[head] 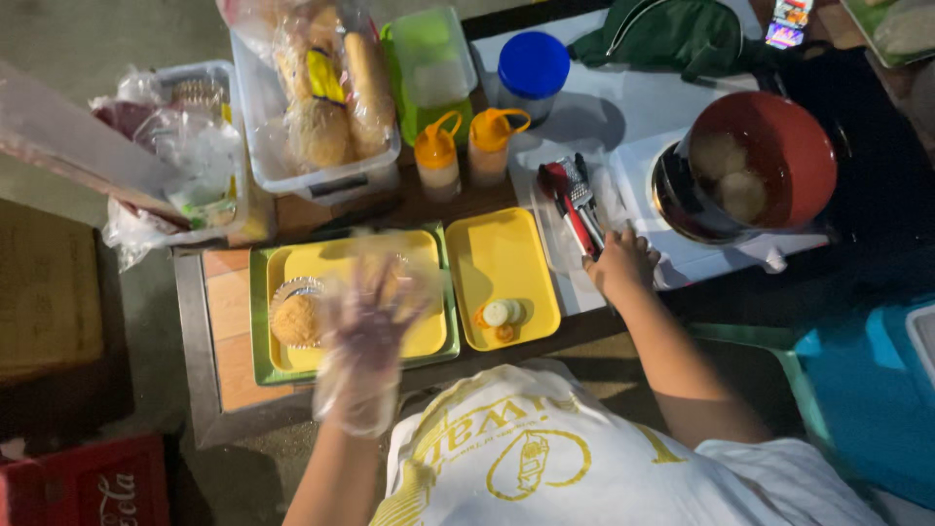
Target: The person slices two bread rolls on a tray, then uses tongs and a spatula to remove fried patties from a pot of oil and place them on a griddle. Finally, the person scoops a dark sauce from a container and applies it to the patties.
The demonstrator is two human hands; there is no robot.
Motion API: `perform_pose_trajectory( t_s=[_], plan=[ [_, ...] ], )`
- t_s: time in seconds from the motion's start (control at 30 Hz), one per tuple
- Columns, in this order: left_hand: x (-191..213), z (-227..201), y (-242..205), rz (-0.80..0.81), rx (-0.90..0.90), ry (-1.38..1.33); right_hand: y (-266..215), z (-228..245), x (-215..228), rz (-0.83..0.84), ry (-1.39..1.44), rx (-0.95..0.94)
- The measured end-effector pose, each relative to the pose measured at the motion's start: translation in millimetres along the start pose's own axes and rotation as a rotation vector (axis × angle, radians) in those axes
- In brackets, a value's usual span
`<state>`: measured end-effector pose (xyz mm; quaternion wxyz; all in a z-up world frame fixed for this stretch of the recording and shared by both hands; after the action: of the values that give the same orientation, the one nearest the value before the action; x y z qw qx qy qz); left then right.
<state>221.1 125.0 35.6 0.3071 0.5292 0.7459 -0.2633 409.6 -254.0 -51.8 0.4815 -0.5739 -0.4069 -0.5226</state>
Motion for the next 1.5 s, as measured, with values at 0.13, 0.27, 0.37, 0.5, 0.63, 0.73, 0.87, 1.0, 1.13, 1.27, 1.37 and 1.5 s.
perform_pose_trajectory(
  t_s=[0.13,0.27,0.37,0.5,0.63,0.73,0.87,1.0,1.13,1.27,1.37,1.5],
  plan=[
    [-46.9,89.8,30.7,0.279,0.246,-0.038,2.5,5.6,-2.9,0.088,0.019,-0.059],
    [-74.4,169.8,51.8,0.38,0.39,0.131,-4.9,24.7,4.8,0.101,0.089,-0.033],
    [-75.1,213.8,67.6,0.393,0.488,0.402,-29.0,46.1,21.5,-0.038,0.11,0.1],
    [-75.0,241.7,74.0,0.45,0.491,0.495,-38.4,36.1,23.3,0.053,0.546,0.035],
    [-73.4,257.3,71.6,0.434,0.518,0.489,-39.6,-11.8,38.7,-0.021,0.711,-0.026],
    [-80.4,264.2,72.1,0.431,0.497,0.422,-40.7,-23.3,39.0,-0.046,0.459,0.092],
    [-85.3,269.7,70.8,0.463,0.483,0.429,-36.3,-36.6,-26.7,0.398,0.505,-0.154],
    [-93.1,272.9,70.5,0.47,0.468,0.419,-36.3,-9.6,-9.5,0.101,0.59,0.13],
    [-106.7,270.7,74.7,0.527,0.372,0.413,-45.2,-2.4,-15.2,0.148,0.397,0.132],
    [-93.8,278.0,72.7,0.416,0.5,0.485,-59.7,-10.2,9.2,0.162,0.177,0.012],
    [-105.1,273.9,74.9,0.466,0.448,0.46,-65.3,-3.5,48.9,0.076,0.12,0.062],
    [-108.3,274.0,76.8,0.431,0.446,0.533,-73.8,-1.9,93.7,0.013,0.061,0.06]
  ],
)
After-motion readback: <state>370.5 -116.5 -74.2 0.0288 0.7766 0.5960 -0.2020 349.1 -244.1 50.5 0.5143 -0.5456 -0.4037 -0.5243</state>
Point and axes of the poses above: each hand's wrist, its own y-axis towards the middle knuckle, its own x-axis out of the back of the hand, z = x × y, the point moved 10 cm from there along y, towards the middle knuckle, and after that the axes turned 11 degrees about -x, right-handed, at the moved point
